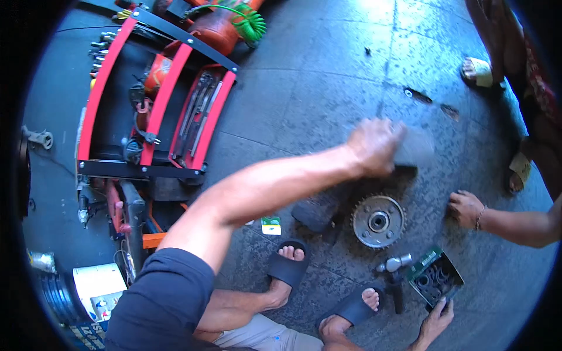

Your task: The person is assembling or repairing a motorcycle clutch hub and gear assembly using a hammer and punch.

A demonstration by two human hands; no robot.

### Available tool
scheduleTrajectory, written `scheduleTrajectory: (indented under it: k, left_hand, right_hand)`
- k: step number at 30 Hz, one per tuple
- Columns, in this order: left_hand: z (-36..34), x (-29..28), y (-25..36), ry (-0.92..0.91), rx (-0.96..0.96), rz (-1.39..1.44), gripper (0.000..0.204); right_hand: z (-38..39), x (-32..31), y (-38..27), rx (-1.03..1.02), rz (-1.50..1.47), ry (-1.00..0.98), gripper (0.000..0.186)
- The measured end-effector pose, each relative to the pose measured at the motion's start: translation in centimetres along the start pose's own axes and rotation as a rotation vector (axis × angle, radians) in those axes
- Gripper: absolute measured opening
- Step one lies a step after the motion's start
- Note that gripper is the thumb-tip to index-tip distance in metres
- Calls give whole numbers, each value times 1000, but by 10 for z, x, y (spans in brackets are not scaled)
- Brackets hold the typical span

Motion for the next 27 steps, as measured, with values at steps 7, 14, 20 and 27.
scheduleTrajectory:
  k: [7,14,20,27]
  left_hand:
    - [56,-111,-173,245,-527,-19,81]
    - [201,-138,-235,213,-932,-9,114]
    - [322,-102,-236,518,-1084,254,106]
    - [441,-105,-233,1012,-1365,338,80]
  right_hand:
    - [-14,15,-33,38,1,-36,43]
    - [-52,23,54,-32,277,45,50]
    - [-99,18,163,28,466,98,55]
    - [-36,27,31,0,347,150,51]
Point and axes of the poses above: each hand's wrist, its own z-axis away from the middle knuckle, its own x-axis out of the palm, y = z × x, the point moved 9 cm from there along -z, towards the middle knuckle, and after that the axes turned 13 degrees about z, right-handed, at the moved point
